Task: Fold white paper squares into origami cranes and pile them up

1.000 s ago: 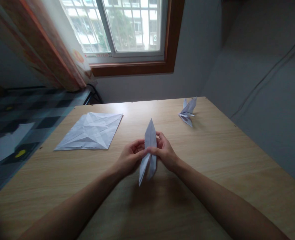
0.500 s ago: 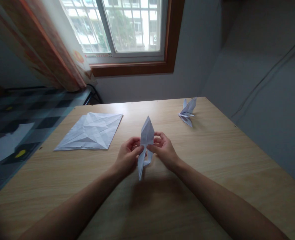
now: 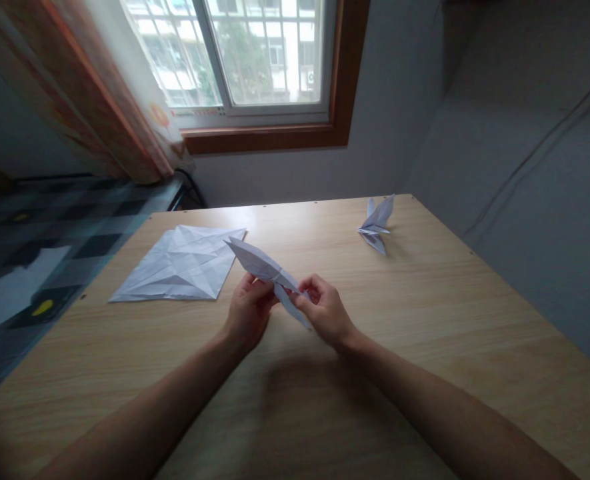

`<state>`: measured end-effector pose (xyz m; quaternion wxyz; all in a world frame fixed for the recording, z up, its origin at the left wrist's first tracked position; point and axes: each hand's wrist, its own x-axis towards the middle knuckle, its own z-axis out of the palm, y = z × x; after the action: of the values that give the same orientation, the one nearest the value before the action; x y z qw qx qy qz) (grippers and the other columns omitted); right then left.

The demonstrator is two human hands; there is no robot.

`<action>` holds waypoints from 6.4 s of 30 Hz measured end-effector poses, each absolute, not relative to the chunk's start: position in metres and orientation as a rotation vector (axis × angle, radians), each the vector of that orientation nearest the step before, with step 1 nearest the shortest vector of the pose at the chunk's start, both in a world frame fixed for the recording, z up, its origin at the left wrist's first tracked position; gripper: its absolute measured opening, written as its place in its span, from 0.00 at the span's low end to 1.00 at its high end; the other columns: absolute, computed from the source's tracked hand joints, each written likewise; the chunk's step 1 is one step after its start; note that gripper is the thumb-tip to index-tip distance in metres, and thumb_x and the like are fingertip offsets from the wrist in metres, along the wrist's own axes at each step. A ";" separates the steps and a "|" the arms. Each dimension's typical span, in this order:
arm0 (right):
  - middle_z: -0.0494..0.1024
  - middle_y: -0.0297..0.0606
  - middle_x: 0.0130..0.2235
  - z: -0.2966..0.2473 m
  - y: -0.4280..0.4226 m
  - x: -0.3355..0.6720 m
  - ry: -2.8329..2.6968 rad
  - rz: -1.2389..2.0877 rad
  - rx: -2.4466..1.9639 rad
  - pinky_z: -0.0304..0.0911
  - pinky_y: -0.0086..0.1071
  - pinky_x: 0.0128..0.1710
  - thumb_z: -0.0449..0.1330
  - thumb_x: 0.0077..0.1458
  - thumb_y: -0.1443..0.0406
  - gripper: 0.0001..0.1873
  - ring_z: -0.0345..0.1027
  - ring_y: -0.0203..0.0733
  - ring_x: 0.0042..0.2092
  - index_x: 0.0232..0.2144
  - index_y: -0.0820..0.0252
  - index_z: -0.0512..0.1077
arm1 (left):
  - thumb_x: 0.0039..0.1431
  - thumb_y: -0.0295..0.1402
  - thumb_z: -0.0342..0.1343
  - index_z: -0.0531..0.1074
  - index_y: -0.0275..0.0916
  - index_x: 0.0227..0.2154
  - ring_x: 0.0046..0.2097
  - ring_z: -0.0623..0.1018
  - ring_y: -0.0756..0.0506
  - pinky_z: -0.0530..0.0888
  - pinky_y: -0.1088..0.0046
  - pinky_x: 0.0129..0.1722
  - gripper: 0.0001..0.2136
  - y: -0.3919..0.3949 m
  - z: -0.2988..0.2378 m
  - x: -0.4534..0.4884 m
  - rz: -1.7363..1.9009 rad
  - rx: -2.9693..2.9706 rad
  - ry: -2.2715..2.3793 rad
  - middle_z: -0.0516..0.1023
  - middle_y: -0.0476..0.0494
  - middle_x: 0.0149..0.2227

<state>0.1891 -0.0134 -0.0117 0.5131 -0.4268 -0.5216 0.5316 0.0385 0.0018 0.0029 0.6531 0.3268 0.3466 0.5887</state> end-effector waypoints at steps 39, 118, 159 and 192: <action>0.77 0.31 0.26 -0.013 -0.012 0.195 -1.209 1.158 -1.023 0.64 0.27 0.25 0.65 0.52 0.59 0.15 0.71 0.36 0.25 0.39 0.58 0.69 | 0.46 0.31 0.66 0.60 0.41 0.32 0.27 0.73 0.52 0.69 0.77 0.29 0.18 -0.003 -0.003 0.042 1.346 1.082 0.867 0.71 0.56 0.27; 0.72 0.28 0.22 -0.015 -0.004 0.198 -1.200 1.481 -0.892 0.52 0.25 0.16 0.69 0.46 0.52 0.19 0.58 0.30 0.18 0.29 0.59 0.69 | 0.33 0.25 0.62 0.64 0.39 0.30 0.27 0.71 0.50 0.65 0.76 0.27 0.17 -0.007 0.009 0.034 0.986 0.821 0.682 0.71 0.52 0.27; 0.77 0.33 0.29 -0.021 0.006 0.206 -1.112 1.242 -0.969 0.63 0.32 0.34 0.66 0.44 0.66 0.06 0.69 0.38 0.31 0.29 0.58 0.75 | 0.41 0.27 0.60 0.73 0.37 0.29 0.28 0.72 0.51 0.67 0.77 0.28 0.08 0.009 -0.005 0.031 1.239 1.090 0.967 0.74 0.51 0.25; 0.80 0.37 0.35 -0.024 0.006 0.209 -1.222 1.313 -0.882 0.69 0.35 0.37 0.71 0.43 0.59 0.15 0.73 0.41 0.35 0.34 0.59 0.76 | 0.51 0.38 0.62 0.74 0.36 0.19 0.27 0.69 0.49 0.65 0.73 0.31 0.12 0.006 0.005 0.026 1.209 1.331 1.074 0.71 0.49 0.21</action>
<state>0.2092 0.0063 -0.0244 0.5408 -0.3714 -0.5143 0.5524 0.0265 0.0056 0.0051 0.4998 0.5504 0.4442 0.4999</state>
